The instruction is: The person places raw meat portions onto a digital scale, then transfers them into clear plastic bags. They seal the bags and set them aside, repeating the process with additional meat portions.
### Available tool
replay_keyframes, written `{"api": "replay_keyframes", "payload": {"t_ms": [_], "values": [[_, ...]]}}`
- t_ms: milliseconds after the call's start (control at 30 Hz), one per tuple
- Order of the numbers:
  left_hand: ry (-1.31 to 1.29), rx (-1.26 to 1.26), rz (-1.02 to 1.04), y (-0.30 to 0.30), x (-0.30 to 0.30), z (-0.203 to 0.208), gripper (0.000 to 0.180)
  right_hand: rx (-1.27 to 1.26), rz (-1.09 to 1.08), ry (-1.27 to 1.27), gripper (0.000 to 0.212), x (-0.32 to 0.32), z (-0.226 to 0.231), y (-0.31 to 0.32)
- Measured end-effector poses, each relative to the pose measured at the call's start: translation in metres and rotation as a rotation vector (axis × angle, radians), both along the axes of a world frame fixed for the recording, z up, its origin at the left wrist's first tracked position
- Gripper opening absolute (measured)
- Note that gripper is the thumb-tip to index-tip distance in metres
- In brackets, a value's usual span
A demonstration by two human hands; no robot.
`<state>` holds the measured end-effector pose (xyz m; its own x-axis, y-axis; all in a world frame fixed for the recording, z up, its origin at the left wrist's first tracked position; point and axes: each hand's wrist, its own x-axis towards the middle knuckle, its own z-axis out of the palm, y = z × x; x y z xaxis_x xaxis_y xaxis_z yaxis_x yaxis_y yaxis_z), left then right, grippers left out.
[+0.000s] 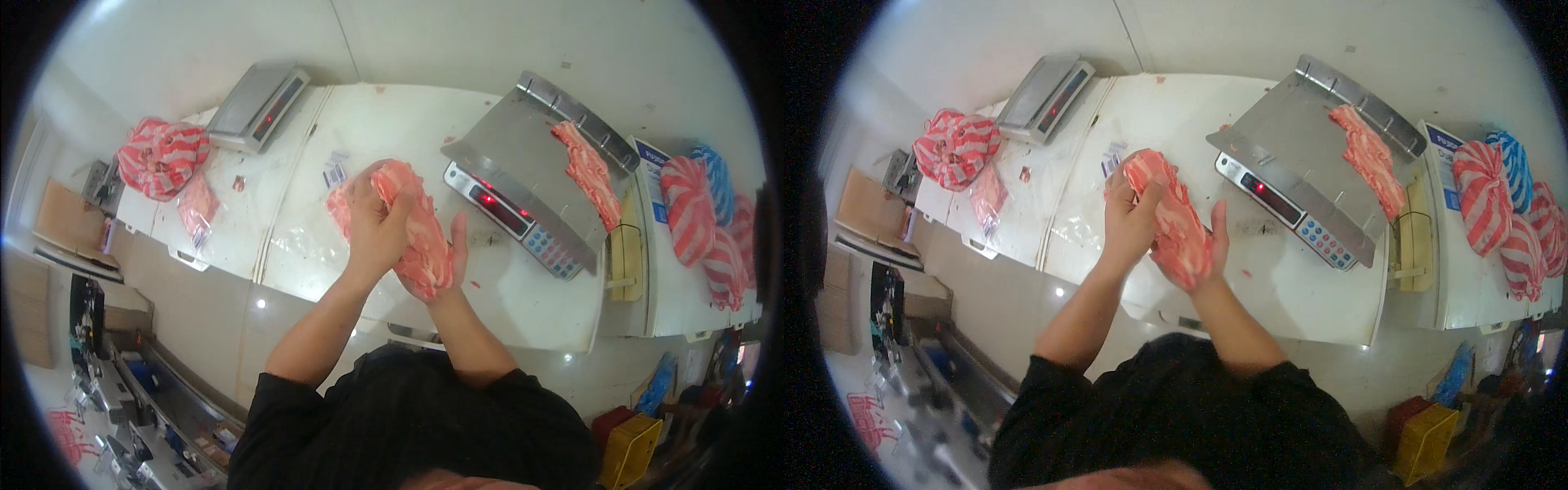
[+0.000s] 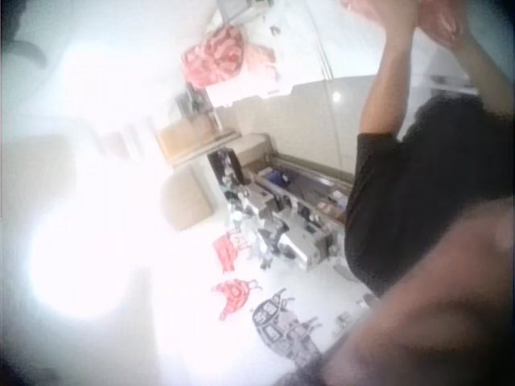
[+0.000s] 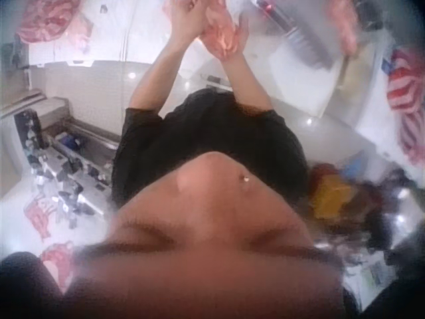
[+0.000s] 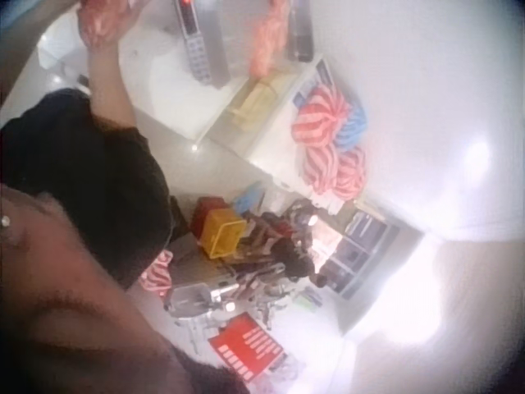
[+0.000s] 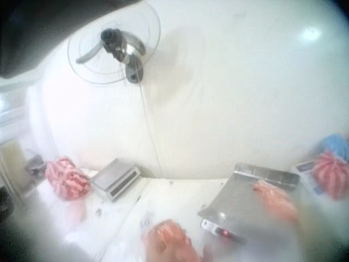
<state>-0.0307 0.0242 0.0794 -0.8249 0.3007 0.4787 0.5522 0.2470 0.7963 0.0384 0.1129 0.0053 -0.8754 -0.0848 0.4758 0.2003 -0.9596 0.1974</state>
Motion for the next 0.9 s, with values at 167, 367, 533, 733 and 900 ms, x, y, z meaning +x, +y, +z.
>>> {"api": "replay_keyframes", "payload": {"t_ms": [167, 367, 533, 733, 900], "values": [[-0.636, 0.165, -0.065, -0.034, 0.008, -0.036, 0.032, 0.102, 0.04, -0.29, 0.086, 0.029, -0.023, -0.004], [-0.734, 0.361, -0.093, -0.045, 0.012, -0.053, 0.037, 0.155, 0.053, -0.463, 0.082, 0.046, -0.044, 0.002], [-0.679, 0.24, -0.103, -0.042, 0.016, -0.058, 0.039, 0.218, -0.017, -0.513, 0.08, 0.054, -0.036, 0.005], [-0.327, 0.106, 0.111, -0.041, 0.039, -0.065, 0.037, 0.142, 0.007, -0.493, 0.079, 0.064, -0.052, 0.018], [0.223, -0.386, -0.299, -0.063, 0.089, -0.041, 0.039, 0.163, -0.044, -0.414, 0.08, 0.07, -0.062, 0.027]]}}
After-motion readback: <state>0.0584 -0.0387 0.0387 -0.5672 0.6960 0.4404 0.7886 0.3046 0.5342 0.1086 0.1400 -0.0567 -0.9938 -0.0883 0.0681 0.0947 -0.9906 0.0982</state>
